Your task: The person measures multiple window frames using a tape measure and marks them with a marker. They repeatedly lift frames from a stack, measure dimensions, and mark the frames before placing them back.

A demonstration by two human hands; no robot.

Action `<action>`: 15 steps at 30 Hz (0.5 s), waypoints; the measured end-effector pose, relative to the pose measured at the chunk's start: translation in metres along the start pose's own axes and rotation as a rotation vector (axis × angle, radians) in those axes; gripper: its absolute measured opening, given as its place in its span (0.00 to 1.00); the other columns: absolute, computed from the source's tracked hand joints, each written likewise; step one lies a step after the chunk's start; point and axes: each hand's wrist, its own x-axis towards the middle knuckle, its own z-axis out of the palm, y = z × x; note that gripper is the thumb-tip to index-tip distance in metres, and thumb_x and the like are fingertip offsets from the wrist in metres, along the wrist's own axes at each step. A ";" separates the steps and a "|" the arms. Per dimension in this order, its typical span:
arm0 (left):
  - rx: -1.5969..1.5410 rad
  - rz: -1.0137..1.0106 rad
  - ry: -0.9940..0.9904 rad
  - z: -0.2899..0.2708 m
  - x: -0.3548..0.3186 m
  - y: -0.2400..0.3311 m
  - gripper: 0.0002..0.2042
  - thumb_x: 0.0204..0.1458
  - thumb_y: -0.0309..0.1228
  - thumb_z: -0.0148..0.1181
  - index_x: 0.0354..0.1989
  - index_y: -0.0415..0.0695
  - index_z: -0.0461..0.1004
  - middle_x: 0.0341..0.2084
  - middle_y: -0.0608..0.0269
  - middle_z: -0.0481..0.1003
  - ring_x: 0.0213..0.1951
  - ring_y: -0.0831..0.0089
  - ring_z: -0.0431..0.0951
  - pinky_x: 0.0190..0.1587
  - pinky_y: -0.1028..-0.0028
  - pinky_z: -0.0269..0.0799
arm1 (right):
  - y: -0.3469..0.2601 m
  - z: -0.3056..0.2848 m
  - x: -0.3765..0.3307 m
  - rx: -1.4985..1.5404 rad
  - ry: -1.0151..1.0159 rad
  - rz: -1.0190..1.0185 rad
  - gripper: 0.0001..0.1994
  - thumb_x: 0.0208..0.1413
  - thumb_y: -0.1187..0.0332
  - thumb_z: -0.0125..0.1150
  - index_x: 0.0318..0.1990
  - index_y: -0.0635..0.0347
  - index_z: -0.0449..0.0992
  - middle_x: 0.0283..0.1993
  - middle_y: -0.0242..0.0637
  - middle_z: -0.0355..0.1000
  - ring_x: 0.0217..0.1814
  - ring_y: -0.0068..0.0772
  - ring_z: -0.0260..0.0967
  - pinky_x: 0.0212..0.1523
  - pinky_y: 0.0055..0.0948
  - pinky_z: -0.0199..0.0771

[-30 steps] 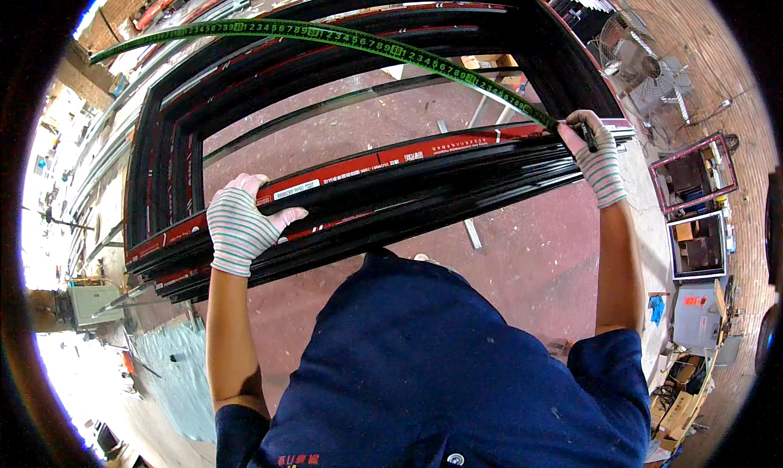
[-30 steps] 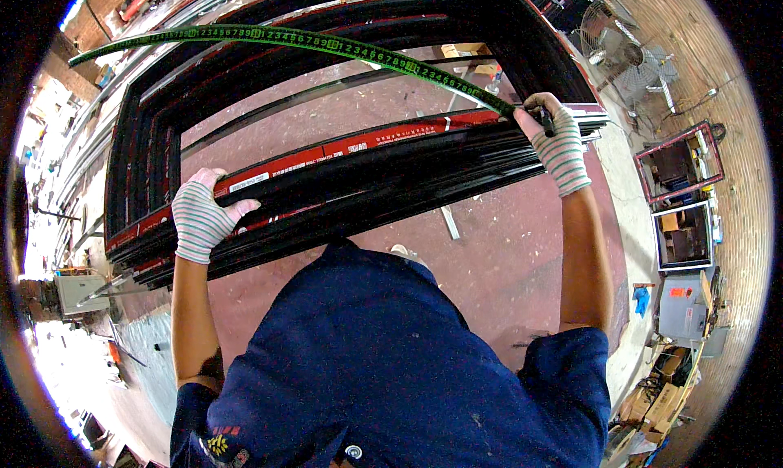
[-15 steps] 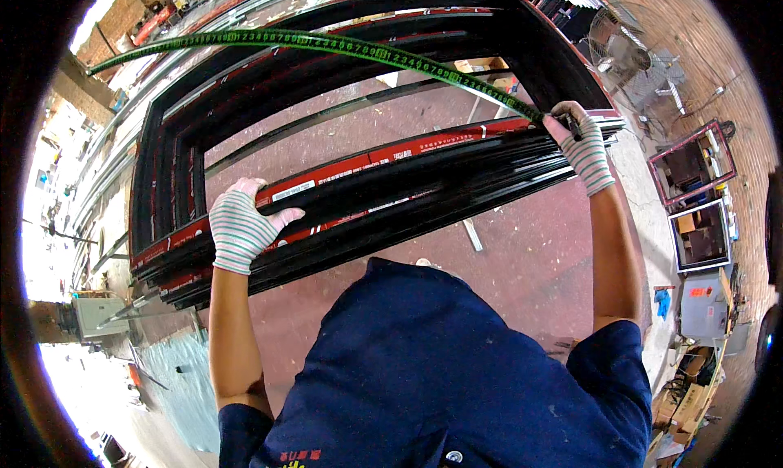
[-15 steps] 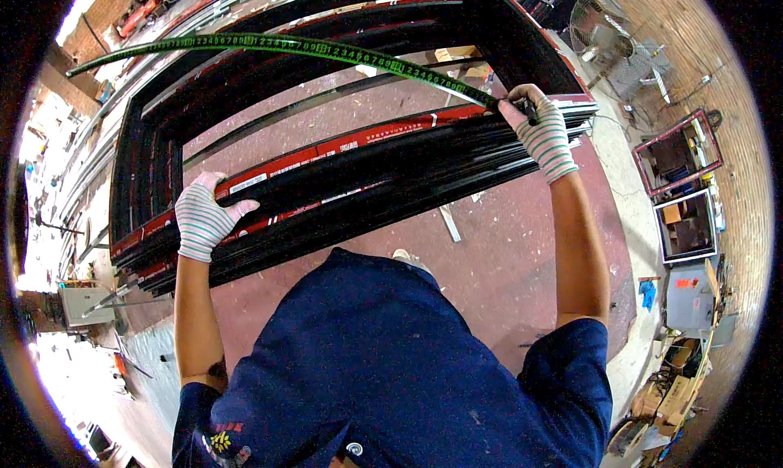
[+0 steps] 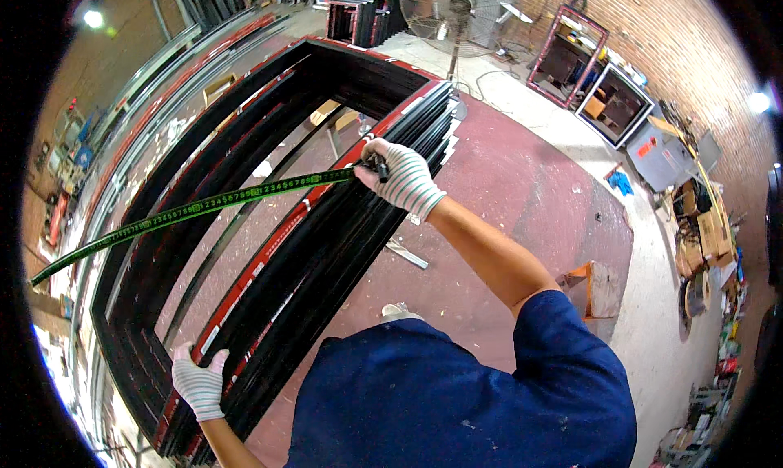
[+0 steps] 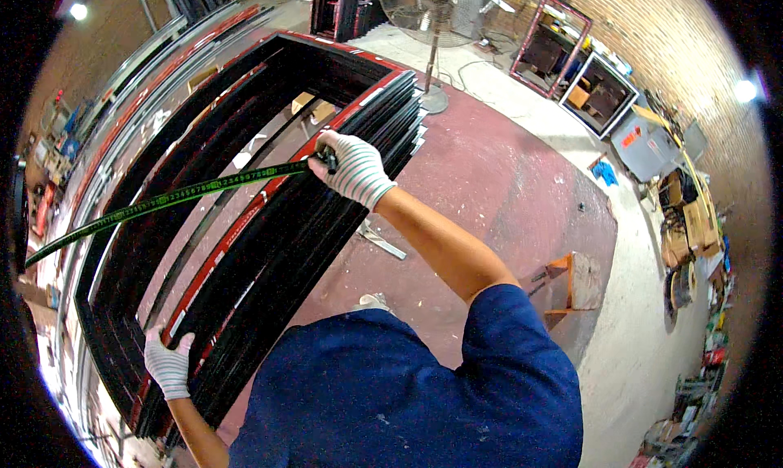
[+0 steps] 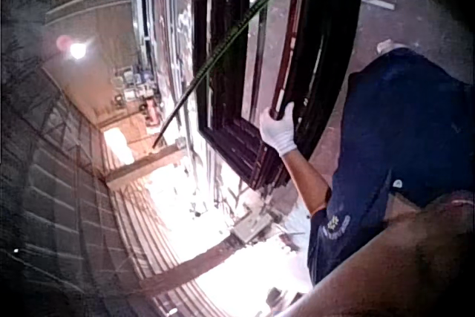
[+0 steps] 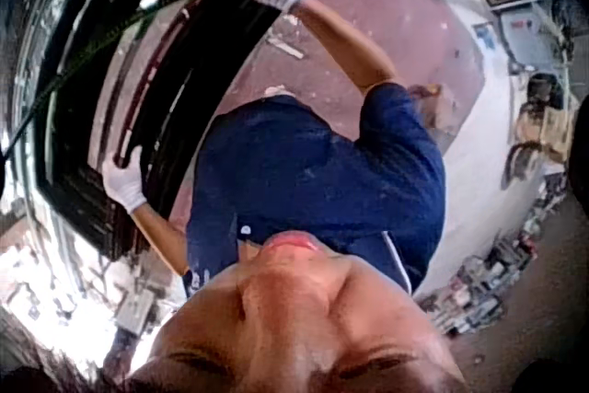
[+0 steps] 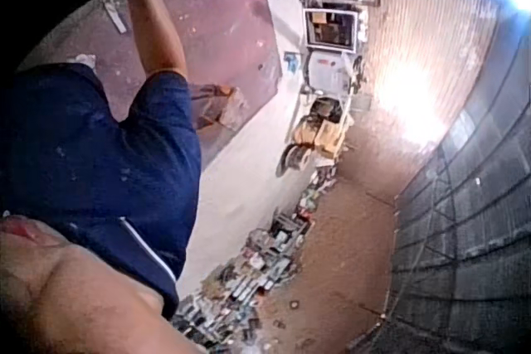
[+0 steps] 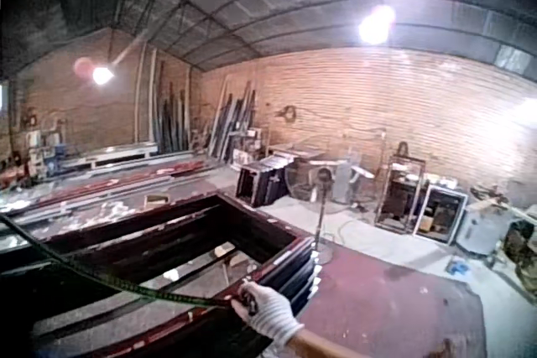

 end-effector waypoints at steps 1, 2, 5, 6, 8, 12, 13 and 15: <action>-0.011 0.001 0.000 0.002 0.000 -0.001 0.34 0.32 0.48 0.77 0.44 0.36 0.74 0.39 0.47 0.76 0.44 0.47 0.76 0.48 0.59 0.71 | 0.000 0.001 -0.001 0.025 0.005 0.033 0.11 0.50 0.63 0.68 0.35 0.57 0.74 0.28 0.43 0.74 0.31 0.48 0.75 0.33 0.37 0.74; -0.021 0.000 0.001 0.004 0.001 -0.001 0.34 0.32 0.49 0.77 0.44 0.36 0.74 0.39 0.46 0.76 0.43 0.47 0.76 0.48 0.59 0.71 | 0.001 0.001 -0.002 0.027 0.001 0.043 0.11 0.49 0.65 0.69 0.35 0.57 0.73 0.28 0.43 0.74 0.31 0.48 0.75 0.33 0.37 0.74; 0.009 0.004 -0.018 0.003 0.001 -0.003 0.36 0.33 0.51 0.76 0.45 0.35 0.73 0.40 0.46 0.76 0.44 0.48 0.76 0.49 0.60 0.71 | 0.008 0.007 -0.005 0.078 0.056 0.000 0.10 0.49 0.66 0.69 0.34 0.57 0.73 0.28 0.43 0.74 0.31 0.47 0.74 0.33 0.36 0.74; 0.044 0.039 0.020 0.006 -0.002 -0.006 0.35 0.35 0.52 0.75 0.45 0.36 0.73 0.40 0.46 0.76 0.44 0.49 0.77 0.49 0.61 0.71 | 0.003 0.006 -0.005 0.082 0.058 0.011 0.10 0.48 0.68 0.69 0.34 0.58 0.74 0.27 0.42 0.73 0.30 0.44 0.74 0.33 0.34 0.73; 0.042 0.000 0.005 0.008 -0.002 -0.010 0.36 0.34 0.51 0.76 0.46 0.35 0.73 0.42 0.45 0.76 0.45 0.48 0.76 0.51 0.61 0.70 | 0.002 0.009 -0.004 0.148 0.075 0.005 0.09 0.48 0.70 0.69 0.33 0.58 0.74 0.26 0.41 0.72 0.29 0.41 0.72 0.32 0.33 0.72; 0.017 -0.046 -0.017 0.015 -0.001 -0.011 0.39 0.31 0.54 0.76 0.47 0.34 0.73 0.45 0.44 0.76 0.49 0.46 0.75 0.54 0.59 0.70 | 0.008 0.011 -0.001 0.139 0.100 0.005 0.09 0.47 0.72 0.70 0.34 0.58 0.74 0.26 0.41 0.72 0.27 0.38 0.71 0.30 0.32 0.71; 0.013 -0.055 -0.021 0.018 -0.002 -0.013 0.40 0.31 0.55 0.76 0.47 0.34 0.74 0.45 0.44 0.76 0.48 0.46 0.75 0.54 0.59 0.70 | 0.009 0.011 0.001 0.136 0.077 0.026 0.10 0.47 0.70 0.70 0.35 0.59 0.74 0.26 0.41 0.73 0.27 0.39 0.71 0.30 0.33 0.72; 0.011 -0.050 -0.012 0.020 -0.003 -0.013 0.40 0.31 0.56 0.75 0.47 0.34 0.74 0.44 0.45 0.76 0.48 0.47 0.75 0.53 0.59 0.70 | 0.009 0.013 0.002 0.130 0.073 0.054 0.11 0.47 0.69 0.71 0.35 0.59 0.74 0.26 0.40 0.73 0.27 0.39 0.71 0.30 0.32 0.72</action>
